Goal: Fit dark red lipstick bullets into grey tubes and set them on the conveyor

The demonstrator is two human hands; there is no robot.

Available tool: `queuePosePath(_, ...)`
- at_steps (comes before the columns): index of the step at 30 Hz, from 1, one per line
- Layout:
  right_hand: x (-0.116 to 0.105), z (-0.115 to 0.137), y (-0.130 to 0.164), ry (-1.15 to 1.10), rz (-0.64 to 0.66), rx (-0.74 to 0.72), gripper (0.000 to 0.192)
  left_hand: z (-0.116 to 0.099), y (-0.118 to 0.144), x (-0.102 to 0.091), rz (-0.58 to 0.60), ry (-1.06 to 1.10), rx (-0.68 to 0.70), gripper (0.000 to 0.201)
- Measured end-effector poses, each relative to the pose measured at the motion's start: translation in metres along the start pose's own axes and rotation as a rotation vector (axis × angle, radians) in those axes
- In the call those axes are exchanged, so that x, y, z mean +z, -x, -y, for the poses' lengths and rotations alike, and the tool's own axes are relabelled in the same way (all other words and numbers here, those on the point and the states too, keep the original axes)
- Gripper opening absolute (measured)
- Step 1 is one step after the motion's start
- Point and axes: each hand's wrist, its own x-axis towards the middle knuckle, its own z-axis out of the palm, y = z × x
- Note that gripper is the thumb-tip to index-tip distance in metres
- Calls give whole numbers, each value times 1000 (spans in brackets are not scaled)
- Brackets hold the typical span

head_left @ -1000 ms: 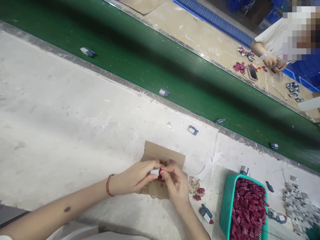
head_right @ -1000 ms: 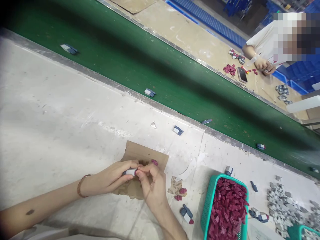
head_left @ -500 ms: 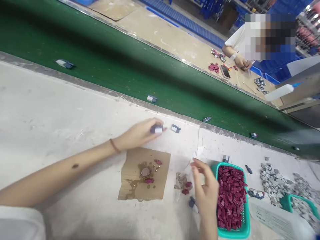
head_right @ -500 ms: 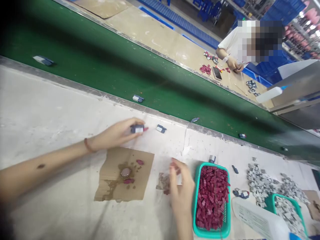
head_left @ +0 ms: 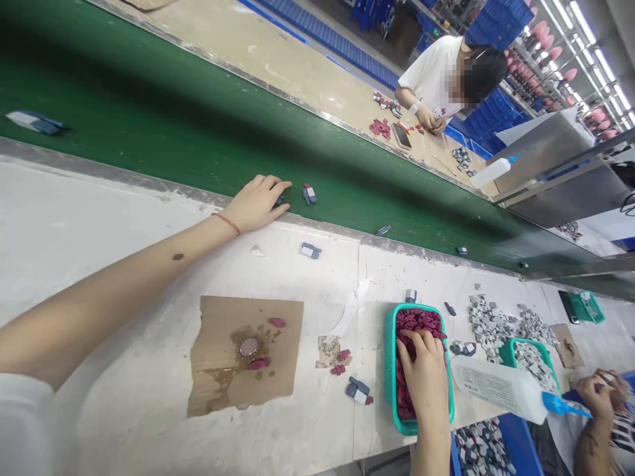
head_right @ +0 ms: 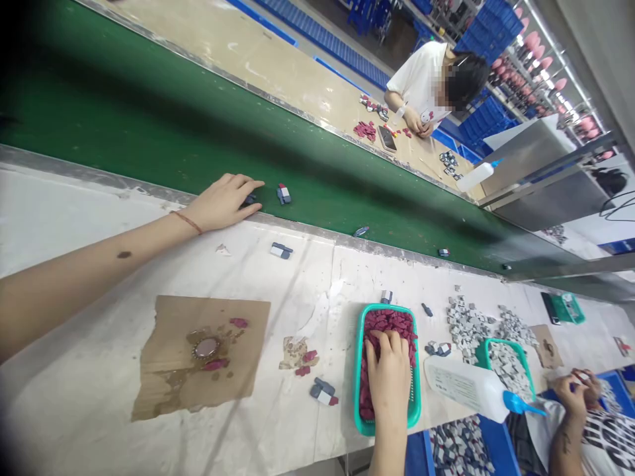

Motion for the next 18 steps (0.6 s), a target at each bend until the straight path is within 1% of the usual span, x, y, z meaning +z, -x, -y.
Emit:
queuePosePath(3,3,0,-1,-36,-14,23,39,7,7,-7,52,-19,-18,43)
queuePosePath(5,3,-3,0,-95,-26,47,37,4,9,-16,57,63,-45,37)
queuePosePath(6,2,-4,1,-135,-31,66,36,0,10,-21,35,144,-78,34)
queuePosePath(7,1,-5,2,-187,-34,94,34,-5,13,-26,1,265,-143,30)
queuePosePath(9,-4,-3,5,-337,-21,169,31,-18,23,-38,-55,563,-321,26)
queuePosePath(10,-6,1,7,-427,-9,208,31,-25,31,-43,-58,698,-406,26)
queuePosePath(12,-12,13,8,-600,18,264,32,-37,50,-51,0,880,-518,28)
queuePosePath(15,-14,42,6,-823,3,279,31,-51,85,-60,133,970,-564,29)
queuePosePath(18,-9,74,-1,-1062,6,252,27,-59,117,-67,218,1039,-583,31)
